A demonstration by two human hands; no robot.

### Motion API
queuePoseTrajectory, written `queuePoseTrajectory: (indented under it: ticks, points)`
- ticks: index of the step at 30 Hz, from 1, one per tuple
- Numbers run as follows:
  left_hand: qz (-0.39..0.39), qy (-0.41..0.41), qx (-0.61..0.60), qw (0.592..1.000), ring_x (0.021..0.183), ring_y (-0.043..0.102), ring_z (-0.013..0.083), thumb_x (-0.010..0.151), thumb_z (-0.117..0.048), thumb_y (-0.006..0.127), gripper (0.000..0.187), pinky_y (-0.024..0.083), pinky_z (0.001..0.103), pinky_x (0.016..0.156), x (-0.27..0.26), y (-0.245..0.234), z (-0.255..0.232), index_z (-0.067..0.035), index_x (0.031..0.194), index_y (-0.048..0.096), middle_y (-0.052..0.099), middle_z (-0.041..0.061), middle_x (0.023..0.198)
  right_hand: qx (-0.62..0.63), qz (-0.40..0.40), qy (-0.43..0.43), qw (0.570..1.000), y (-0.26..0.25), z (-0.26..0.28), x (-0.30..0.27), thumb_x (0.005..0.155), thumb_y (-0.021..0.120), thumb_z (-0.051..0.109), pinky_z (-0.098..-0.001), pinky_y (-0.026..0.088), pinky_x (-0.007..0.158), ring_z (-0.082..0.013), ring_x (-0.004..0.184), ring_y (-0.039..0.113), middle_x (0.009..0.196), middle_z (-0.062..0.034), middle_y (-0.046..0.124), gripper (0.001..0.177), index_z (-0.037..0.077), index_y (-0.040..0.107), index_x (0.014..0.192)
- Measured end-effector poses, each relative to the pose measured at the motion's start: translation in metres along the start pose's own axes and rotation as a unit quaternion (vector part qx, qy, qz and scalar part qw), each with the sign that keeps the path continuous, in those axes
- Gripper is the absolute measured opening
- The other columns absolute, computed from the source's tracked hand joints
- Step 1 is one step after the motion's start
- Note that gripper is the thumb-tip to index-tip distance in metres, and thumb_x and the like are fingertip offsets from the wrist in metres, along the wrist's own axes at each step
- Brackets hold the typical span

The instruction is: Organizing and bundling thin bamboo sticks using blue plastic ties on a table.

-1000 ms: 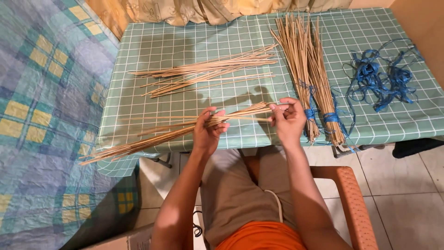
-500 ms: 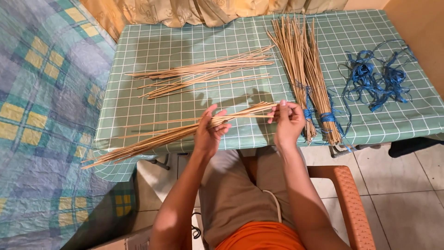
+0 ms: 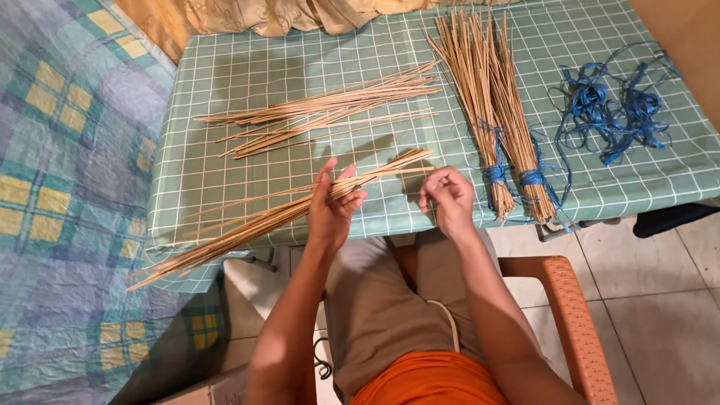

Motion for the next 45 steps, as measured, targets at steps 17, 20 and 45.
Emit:
queuePoseTrajectory:
  ticks: [17, 20, 45]
  points:
    - [0.06, -0.022, 0.013, 0.998, 0.082, 0.075, 0.0432, 0.105, -0.035, 0.047, 0.046, 0.07, 0.043, 0.065, -0.004, 0.005, 0.01, -0.001, 0.136, 0.052, 0.069, 0.03, 0.12, -0.101, -0.154, 0.027, 0.983, 0.025, 0.032, -0.004, 0.1, 0.072, 0.006, -0.0268, 0.053, 0.036, -0.0168, 0.044, 0.06, 0.068, -0.0096, 0.059, 0.027, 0.007, 0.047, 0.111]
    - [0.07, -0.016, 0.016, 0.997, 0.082, 0.075, 0.0421, 0.102, -0.024, 0.05, 0.051, 0.07, 0.042, 0.065, -0.006, 0.016, 0.007, -0.002, 0.148, 0.045, 0.069, 0.031, 0.121, -0.137, -0.16, -0.016, 0.977, 0.026, 0.036, -0.004, 0.1, 0.073, 0.004, -0.0261, 0.057, 0.04, -0.0174, 0.051, 0.064, 0.076, -0.0077, 0.06, 0.034, 0.006, 0.047, 0.121]
    - [-0.003, 0.034, 0.04, 0.999, 0.054, 0.071, 0.0469, 0.086, -0.02, 0.045, 0.033, 0.063, 0.044, 0.041, 0.01, -0.043, 0.009, 0.003, 0.105, 0.061, 0.072, 0.034, 0.09, -0.062, -0.085, 0.109, 0.989, 0.048, 0.023, -0.009, 0.107, 0.051, 0.008, -0.0306, 0.061, 0.039, -0.0319, 0.065, 0.072, 0.098, -0.0114, 0.057, 0.036, 0.001, 0.05, 0.142]
Point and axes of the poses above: each hand's wrist, its own x-axis towards the middle knuckle, its own y-axis out of the palm, z = x × y, the point moved 7 cm from there along x, towards the middle knuckle
